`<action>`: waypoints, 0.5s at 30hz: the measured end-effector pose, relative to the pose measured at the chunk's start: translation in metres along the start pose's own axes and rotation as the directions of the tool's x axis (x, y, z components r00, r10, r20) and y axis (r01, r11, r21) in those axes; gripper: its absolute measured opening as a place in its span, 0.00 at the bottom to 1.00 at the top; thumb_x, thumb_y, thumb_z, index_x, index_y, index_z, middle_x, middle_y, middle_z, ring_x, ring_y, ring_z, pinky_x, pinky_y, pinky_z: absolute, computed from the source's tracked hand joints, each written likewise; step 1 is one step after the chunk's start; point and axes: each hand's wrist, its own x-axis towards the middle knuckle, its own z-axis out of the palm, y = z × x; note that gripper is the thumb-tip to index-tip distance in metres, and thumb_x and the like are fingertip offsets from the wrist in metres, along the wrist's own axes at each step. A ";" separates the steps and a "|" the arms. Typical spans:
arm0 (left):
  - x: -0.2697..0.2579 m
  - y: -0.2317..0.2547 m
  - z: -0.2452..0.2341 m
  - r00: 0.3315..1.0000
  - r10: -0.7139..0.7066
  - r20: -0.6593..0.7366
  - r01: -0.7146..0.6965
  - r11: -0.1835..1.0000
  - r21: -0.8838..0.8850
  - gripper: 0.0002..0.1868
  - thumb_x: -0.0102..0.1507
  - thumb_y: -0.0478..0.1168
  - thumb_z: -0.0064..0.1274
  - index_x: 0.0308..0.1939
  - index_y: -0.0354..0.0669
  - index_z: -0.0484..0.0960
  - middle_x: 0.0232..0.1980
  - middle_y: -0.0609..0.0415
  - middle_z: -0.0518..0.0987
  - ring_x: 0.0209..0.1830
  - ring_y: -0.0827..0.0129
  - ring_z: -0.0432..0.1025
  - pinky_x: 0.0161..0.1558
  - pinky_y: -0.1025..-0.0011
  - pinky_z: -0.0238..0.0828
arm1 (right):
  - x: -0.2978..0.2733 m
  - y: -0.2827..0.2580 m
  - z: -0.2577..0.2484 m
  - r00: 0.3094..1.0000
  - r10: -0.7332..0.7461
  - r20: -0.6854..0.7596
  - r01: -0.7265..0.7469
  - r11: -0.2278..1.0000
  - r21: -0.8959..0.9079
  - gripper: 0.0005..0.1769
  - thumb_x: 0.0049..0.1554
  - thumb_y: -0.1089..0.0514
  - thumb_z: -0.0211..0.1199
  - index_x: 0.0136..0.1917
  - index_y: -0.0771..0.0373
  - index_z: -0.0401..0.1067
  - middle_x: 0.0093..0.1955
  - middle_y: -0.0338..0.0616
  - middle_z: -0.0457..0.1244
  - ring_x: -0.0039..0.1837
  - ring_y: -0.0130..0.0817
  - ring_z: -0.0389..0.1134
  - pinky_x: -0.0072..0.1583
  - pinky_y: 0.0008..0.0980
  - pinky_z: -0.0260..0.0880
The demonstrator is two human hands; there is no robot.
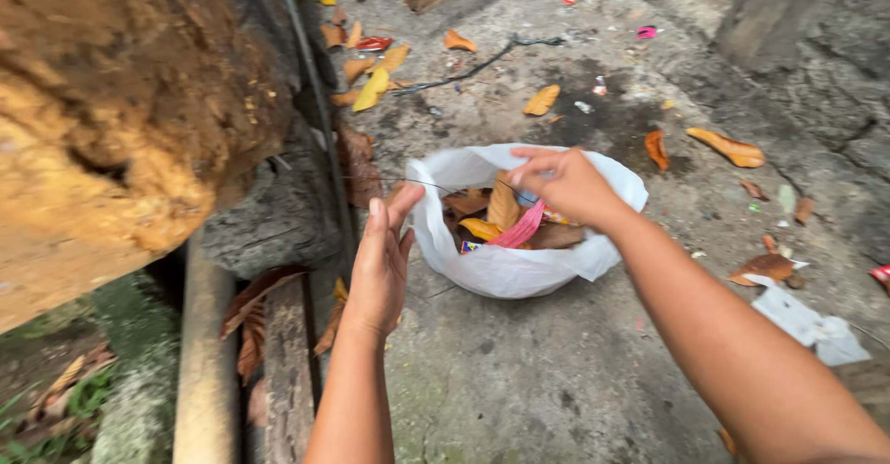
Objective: The person picks up dry leaves, wrappers, and debris from the ground by hand and places them into a white plastic bag.
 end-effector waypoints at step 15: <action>-0.041 -0.205 -0.108 0.719 -0.536 -0.442 0.570 0.819 -0.066 0.50 0.62 0.76 0.28 0.82 0.57 0.45 0.86 0.55 0.39 0.85 0.57 0.34 0.78 0.48 0.34 | -0.003 0.003 -0.021 0.963 0.244 -0.112 -0.229 0.964 0.133 0.12 0.59 0.57 0.64 0.52 0.65 0.82 0.52 0.42 0.74 0.54 0.26 0.71 0.59 0.28 0.70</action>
